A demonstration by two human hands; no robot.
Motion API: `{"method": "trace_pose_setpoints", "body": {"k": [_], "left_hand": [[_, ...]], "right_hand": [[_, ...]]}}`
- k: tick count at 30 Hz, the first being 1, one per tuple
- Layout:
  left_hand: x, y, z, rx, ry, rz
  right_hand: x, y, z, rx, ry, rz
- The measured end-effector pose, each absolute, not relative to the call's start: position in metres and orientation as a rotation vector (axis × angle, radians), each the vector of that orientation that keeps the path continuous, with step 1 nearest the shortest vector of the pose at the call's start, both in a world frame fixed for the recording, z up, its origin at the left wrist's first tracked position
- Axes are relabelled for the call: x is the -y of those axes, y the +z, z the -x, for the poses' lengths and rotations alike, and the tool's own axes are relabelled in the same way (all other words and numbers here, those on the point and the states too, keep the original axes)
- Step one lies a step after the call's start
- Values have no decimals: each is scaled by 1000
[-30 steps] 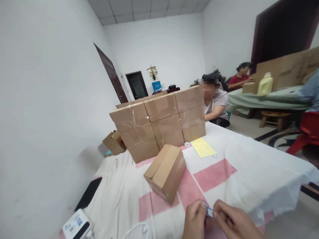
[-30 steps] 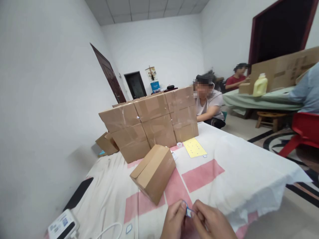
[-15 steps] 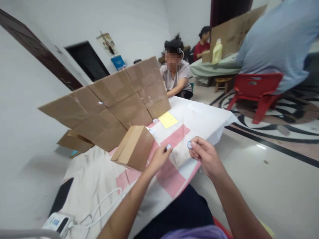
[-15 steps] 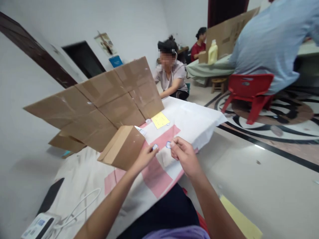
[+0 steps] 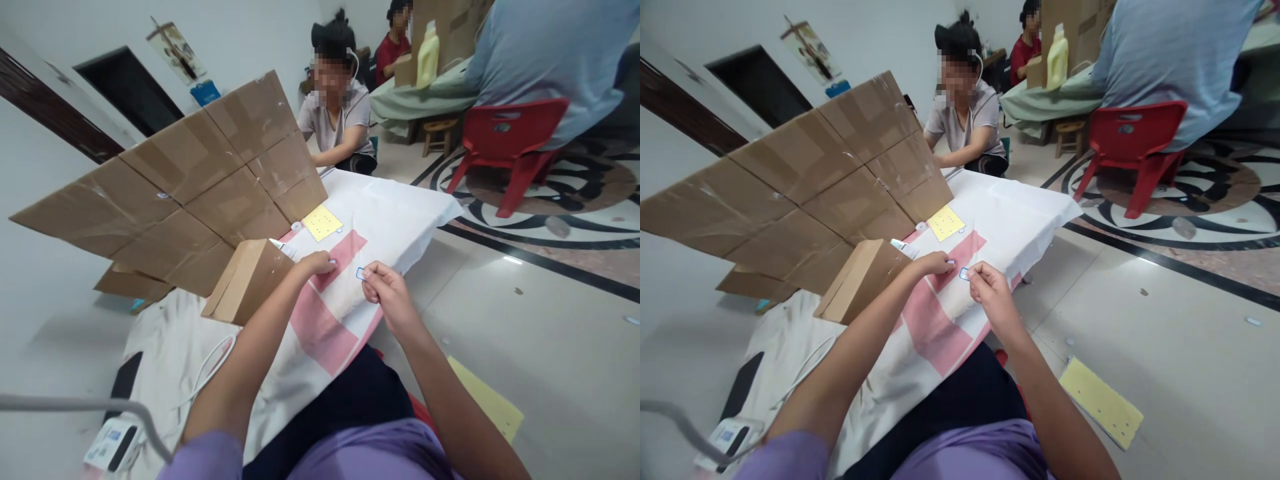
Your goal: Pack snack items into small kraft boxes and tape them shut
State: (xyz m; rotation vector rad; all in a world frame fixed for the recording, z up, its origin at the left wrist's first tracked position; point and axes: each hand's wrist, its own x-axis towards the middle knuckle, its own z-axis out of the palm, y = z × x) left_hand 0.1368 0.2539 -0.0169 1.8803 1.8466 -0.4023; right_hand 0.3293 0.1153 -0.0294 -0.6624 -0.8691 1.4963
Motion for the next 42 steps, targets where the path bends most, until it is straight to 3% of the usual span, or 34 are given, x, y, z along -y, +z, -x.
{"method": "trace_pose_setpoints", "body": {"k": [7,15,21,25,27,29,31,37,42], "left_hand": [[-240,-3,-132,-2040,-422,-1939],[-181,28,-120,-2423,110,-2044],[-162,41,-115,-2409,396,-2126],[-138,55,-96,-2689,779,-2097],[-127,59,-68,-2784,611,-2027],[-115,58,-31,-2668,302,-1961],[-100,53,6,-2482,205,-2074],[-42,53,59,-1794,420,-2524],[-26,57,56,-1709,472,-2488]], "right_hand": [[-126,-61,-314,908,1574,733],[-130,-73,-316,1001,1524,787],[-130,-85,-308,1029,1517,851],[-130,-90,-307,1067,1513,861],[-129,-88,-310,1108,1504,842],[-127,-83,-313,1208,1497,796],[-123,-76,-316,1360,1512,731],[-110,-70,-297,1672,1563,542],[-131,-74,-259,1780,1455,493]]}}
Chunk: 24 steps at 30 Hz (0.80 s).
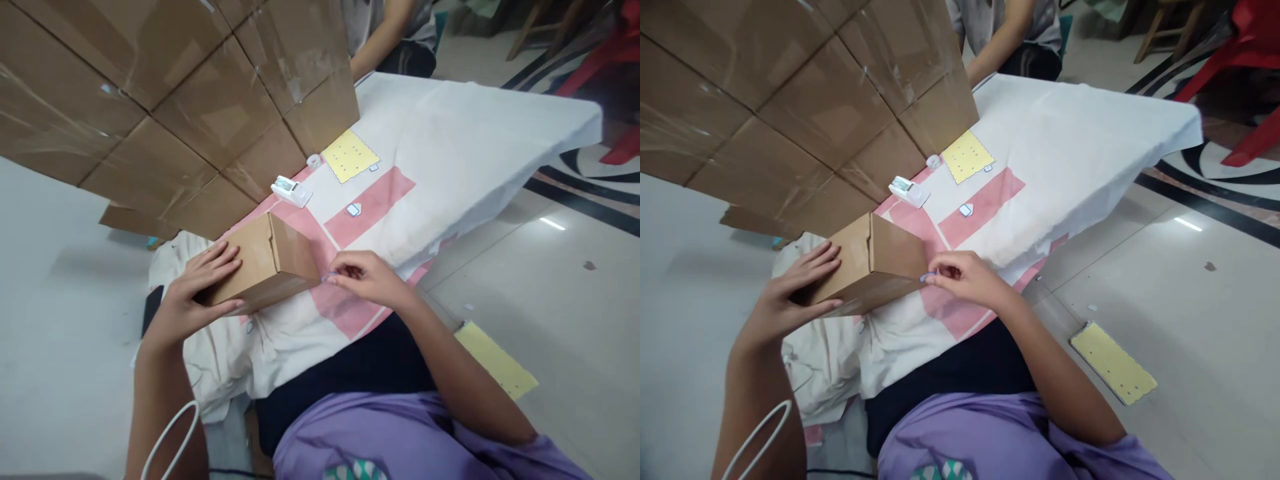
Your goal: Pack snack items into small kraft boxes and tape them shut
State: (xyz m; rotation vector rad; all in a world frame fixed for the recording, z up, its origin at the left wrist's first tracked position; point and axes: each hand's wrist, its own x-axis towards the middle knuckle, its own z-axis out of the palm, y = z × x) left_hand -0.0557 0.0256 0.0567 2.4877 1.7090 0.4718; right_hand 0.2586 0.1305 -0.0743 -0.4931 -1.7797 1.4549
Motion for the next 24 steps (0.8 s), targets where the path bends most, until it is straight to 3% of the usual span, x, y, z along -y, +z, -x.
{"method": "trace_pose_setpoints", "body": {"k": [8,13,15,20,24], "left_hand": [[-33,55,65,-1687,440,-2477],[-35,55,65,-1687,427,-2489],[-35,55,65,-1691,428,-2482],[-36,55,66,-1661,433,-2490],[-37,54,66,-1664,437,-2488]], "right_hand": [[-184,-53,-214,2135,1139,298],[-179,-51,-206,2027,954,736],[-163,-58,-207,1812,1015,869],[-119,-75,-214,1769,1530,700],[-117,-74,-212,1683,1617,732]]}}
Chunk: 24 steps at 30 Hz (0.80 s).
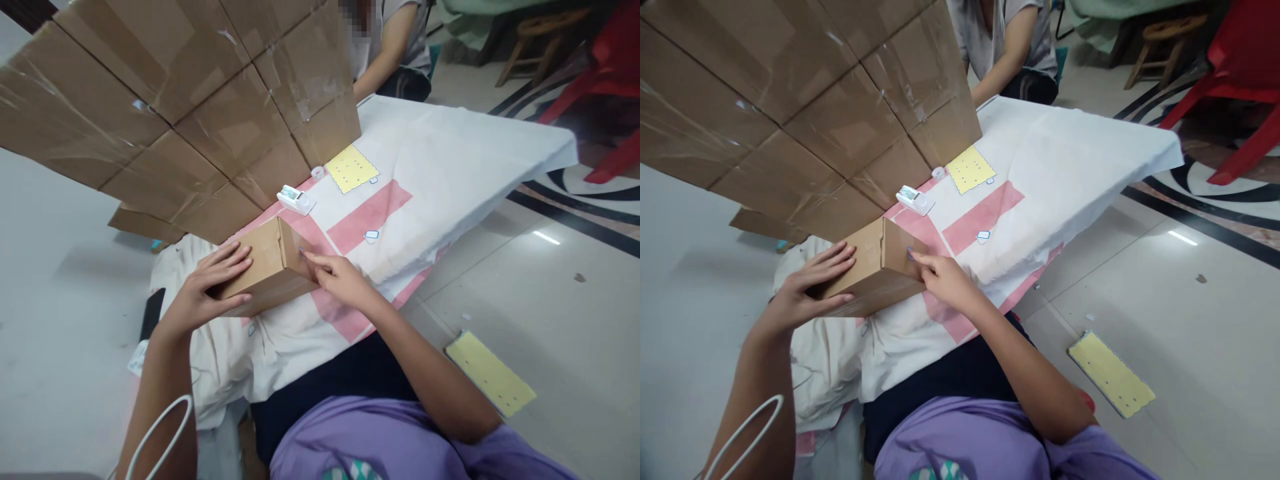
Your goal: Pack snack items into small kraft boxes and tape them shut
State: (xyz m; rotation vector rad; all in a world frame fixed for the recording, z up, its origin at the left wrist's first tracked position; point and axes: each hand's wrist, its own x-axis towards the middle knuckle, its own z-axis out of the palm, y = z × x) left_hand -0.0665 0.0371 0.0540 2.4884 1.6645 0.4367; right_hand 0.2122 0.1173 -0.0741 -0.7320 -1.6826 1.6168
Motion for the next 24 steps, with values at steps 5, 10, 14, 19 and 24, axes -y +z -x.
{"method": "trace_pose_setpoints", "body": {"k": [5,10,14,19,24], "left_hand": [[-41,53,65,-1642,475,-2505],[-44,52,65,-1668,534,-2497],[-44,51,66,-1640,531,-2517],[-42,48,66,-1677,545,-2529],[-45,47,68,-1640,540,-2551]], "right_hand": [[-127,-68,-198,1544,1712,721],[-117,-65,-193,1471,1704,756],[-111,-63,-198,1452,1766,798],[-116,-58,-200,1382,1950,769],[-114,-55,-204,1369,2022,851]]}}
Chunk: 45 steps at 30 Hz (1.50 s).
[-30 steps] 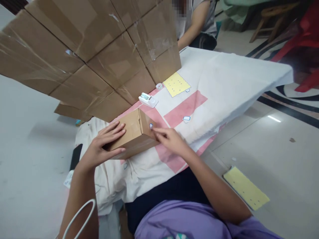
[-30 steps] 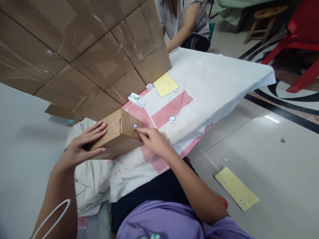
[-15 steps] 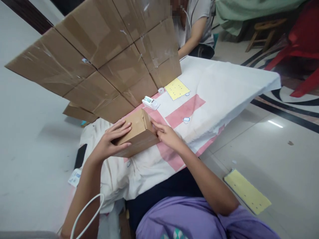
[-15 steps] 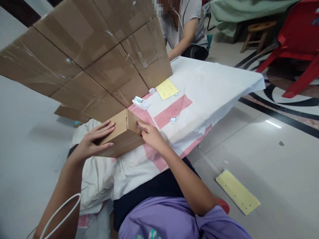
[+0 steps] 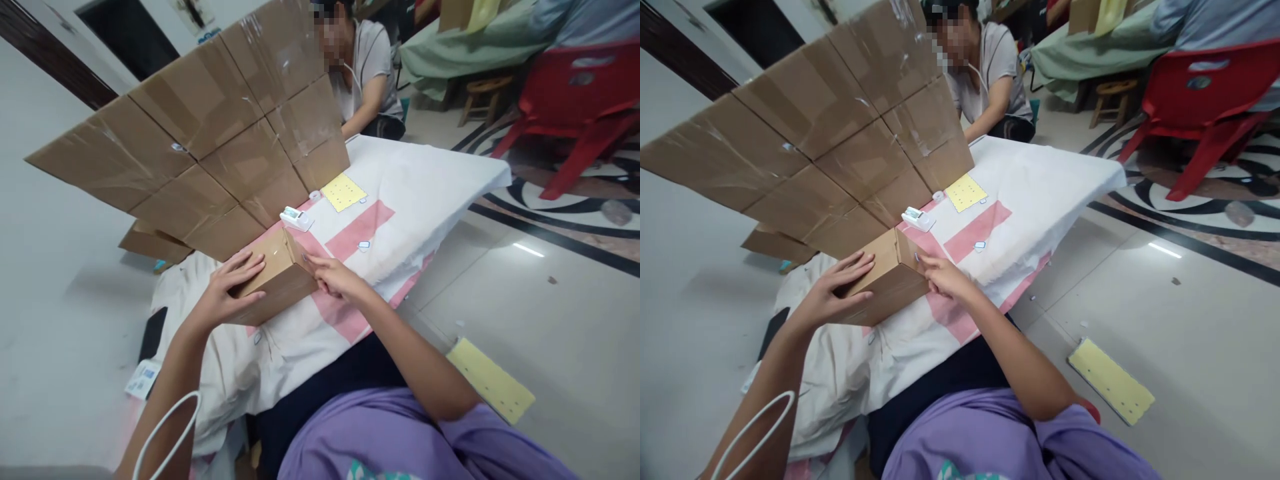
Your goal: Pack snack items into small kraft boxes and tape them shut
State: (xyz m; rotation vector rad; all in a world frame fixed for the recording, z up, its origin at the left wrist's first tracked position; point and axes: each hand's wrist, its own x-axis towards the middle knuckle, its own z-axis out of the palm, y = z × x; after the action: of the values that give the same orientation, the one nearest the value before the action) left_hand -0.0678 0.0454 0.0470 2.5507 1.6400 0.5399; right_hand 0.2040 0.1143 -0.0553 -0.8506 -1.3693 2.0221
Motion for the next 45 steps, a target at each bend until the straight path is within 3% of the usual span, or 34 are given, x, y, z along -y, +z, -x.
{"method": "trace_pose_setpoints", "body": {"k": [16,26,36,41,45], "left_hand": [[-47,47,68,-1607,526,-2525],[-46,46,70,-1547,552,-2518],[-42,52,63,-1513,560,-2504],[-37,55,59,-1494,527,-2527],[-32,54,65,-1501,497,-2540]], "right_hand": [[-107,-37,-211,1451,1934,911],[-97,-55,-225,1504,1877,821],[-104,-58,-232,1475,1914,753],[-119,-55,-255,1482,2089,711],[-112,-48,-246,1426,1932,738]]}}
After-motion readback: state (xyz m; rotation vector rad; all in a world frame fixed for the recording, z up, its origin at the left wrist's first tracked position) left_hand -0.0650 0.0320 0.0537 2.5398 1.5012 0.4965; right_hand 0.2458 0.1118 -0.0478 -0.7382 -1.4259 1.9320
